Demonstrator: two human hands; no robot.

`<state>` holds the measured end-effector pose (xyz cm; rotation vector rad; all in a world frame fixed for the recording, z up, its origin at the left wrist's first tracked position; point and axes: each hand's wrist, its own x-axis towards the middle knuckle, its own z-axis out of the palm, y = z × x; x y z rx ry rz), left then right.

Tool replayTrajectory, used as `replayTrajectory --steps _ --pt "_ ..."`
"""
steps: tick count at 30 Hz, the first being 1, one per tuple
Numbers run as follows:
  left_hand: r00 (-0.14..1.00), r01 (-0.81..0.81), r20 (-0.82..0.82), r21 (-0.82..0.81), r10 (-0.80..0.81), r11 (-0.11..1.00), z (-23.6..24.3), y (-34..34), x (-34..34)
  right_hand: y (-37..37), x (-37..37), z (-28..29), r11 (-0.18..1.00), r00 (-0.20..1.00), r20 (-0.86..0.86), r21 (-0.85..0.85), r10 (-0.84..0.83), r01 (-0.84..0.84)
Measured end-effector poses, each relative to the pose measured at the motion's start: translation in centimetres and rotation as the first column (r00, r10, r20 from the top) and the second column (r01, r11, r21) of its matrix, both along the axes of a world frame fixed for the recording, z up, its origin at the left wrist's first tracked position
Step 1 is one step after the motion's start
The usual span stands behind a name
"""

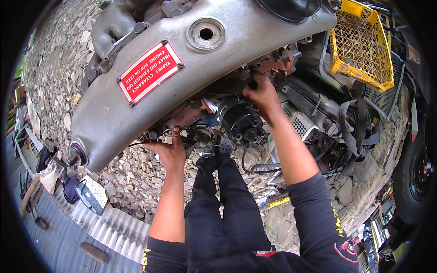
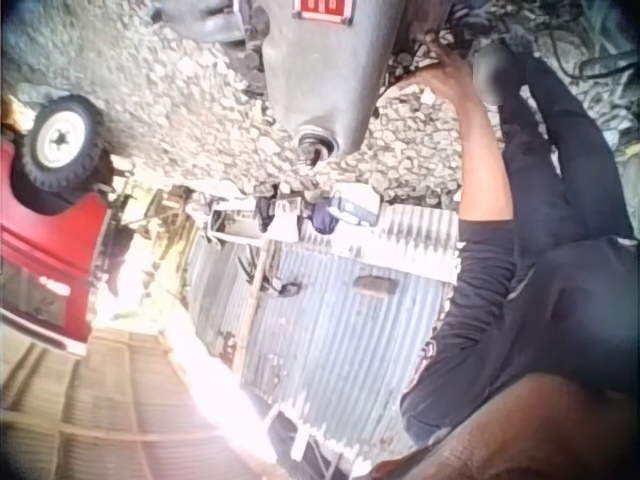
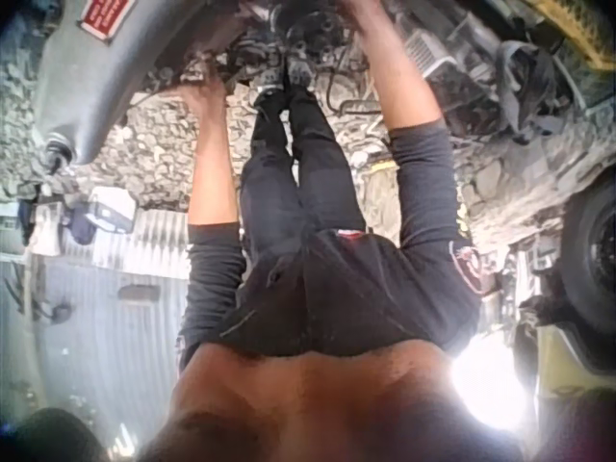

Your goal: The person wipes parts of an engine block with a cloth and uses a wrench to adjust components near the distributor.

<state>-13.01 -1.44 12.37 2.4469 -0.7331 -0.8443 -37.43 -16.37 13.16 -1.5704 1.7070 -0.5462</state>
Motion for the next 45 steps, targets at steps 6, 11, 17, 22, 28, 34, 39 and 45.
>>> replayTrajectory --steps 6,11,17,22,28,34,39,45 --pt "0.999 0.008 0.039 -0.065 -0.006 0.998 0.1 -0.2 -0.3 -0.9 0.2 0.4 0.985 0.968 -0.19 0.079 0.163 -0.15" --pt "1.0 0.004 -0.019 -0.23 -0.008 0.973 -0.9 0.3 0.1 1.0 0.5 -1.5 0.992 0.993 -0.114 -0.125 0.022 -0.036" --pt "0.998 0.049 -0.024 -0.173 -0.054 0.984 -0.3 -0.2 0.2 1.4 0.3 -2.3 0.963 0.912 0.317 0.15 -0.261 0.224" --pt "0.996 -0.052 -0.076 -0.204 0.037 0.978 -0.9 0.1 0.0 1.8 -1.2 -1.4 0.546 0.184 0.734 0.29 -0.654 0.786" --pt "0.999 0.002 -0.045 -0.166 -0.01 0.986 -0.4 -0.2 -0.2 1.0 -3.2 -1.7 0.958 0.919 -0.355 -0.276 -0.17 0.071" --pt "0.997 0.009 -0.071 -0.189 -0.023 0.982 -0.6 0.1 0.0 -1.3 -2.8 -2.1 0.963 0.893 -0.37 -0.184 -0.255 0.198" --pt "1.0 -0.015 -0.006 -0.011 0.015 1.0 0.2 -0.7 -0.5 0.9 -2.4 -3.3 0.983 0.987 -0.155 -0.184 -0.032 0.003" --pt "1.0 0.011 0.016 -0.043 -0.01 0.999 -1.4 0.3 1.2 2.3 -5.3 -0.6 0.866 0.854 -0.269 -0.115 0.445 -0.487"
